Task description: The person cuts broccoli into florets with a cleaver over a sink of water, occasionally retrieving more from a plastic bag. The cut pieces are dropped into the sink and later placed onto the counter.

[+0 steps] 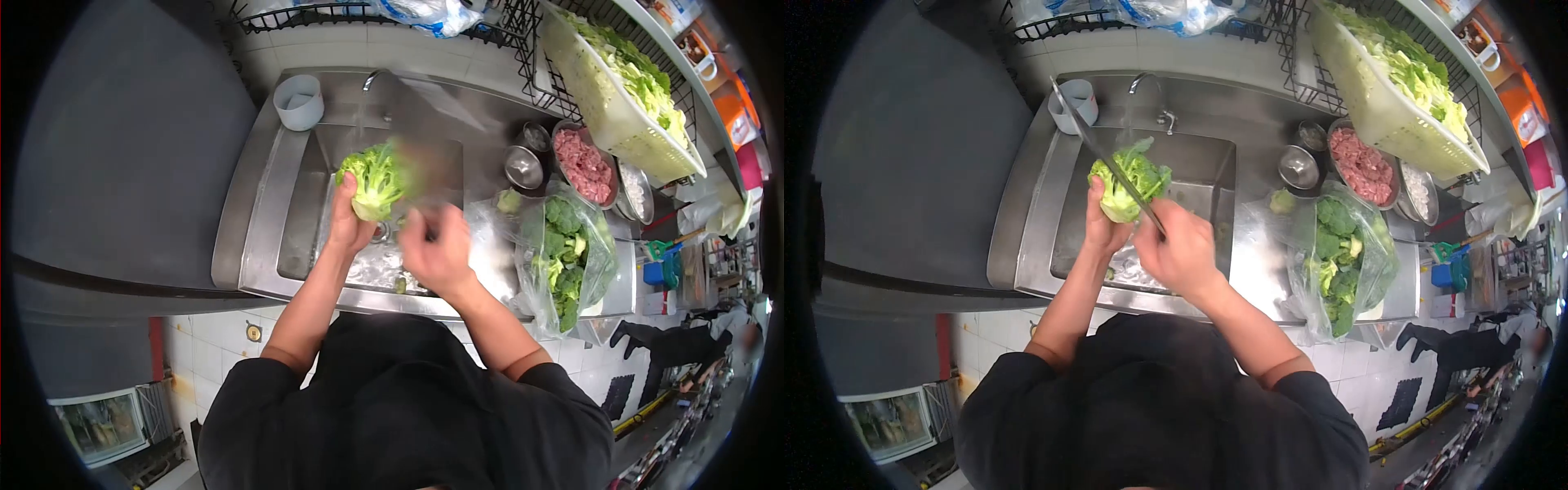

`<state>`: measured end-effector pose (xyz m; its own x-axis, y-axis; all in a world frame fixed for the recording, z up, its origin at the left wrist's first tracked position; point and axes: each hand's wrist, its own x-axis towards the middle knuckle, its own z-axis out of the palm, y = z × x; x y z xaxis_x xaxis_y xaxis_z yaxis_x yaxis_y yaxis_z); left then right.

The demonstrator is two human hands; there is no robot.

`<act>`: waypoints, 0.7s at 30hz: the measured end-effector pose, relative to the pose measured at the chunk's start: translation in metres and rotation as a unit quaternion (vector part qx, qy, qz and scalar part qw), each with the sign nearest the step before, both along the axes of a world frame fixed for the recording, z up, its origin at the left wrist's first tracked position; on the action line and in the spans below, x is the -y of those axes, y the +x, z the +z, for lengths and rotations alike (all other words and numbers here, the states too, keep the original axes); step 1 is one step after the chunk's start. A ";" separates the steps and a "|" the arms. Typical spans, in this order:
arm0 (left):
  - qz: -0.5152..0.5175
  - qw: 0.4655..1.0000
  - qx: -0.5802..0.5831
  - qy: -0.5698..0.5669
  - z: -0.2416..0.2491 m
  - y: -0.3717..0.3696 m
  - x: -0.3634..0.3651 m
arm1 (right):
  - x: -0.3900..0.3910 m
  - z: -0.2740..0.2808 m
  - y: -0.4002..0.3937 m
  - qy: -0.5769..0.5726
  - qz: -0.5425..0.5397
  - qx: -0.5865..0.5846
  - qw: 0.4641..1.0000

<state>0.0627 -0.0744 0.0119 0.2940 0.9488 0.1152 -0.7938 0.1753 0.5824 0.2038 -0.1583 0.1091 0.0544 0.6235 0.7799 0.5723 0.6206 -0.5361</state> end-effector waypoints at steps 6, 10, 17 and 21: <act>0.017 1.000 -0.012 -0.016 0.009 0.007 0.009 | -0.018 -0.024 0.019 -0.093 -0.049 0.006 0.994; 0.012 0.999 -0.042 0.020 0.008 -0.004 0.004 | 0.002 0.016 0.024 -0.044 -0.003 -0.048 0.998; 0.032 0.989 -0.109 0.097 0.016 0.001 0.003 | -0.026 -0.011 0.006 -0.076 -0.023 0.110 0.991; -0.008 0.997 -0.069 0.041 0.009 -0.002 0.003 | -0.030 -0.028 0.009 -0.029 -0.014 0.074 0.997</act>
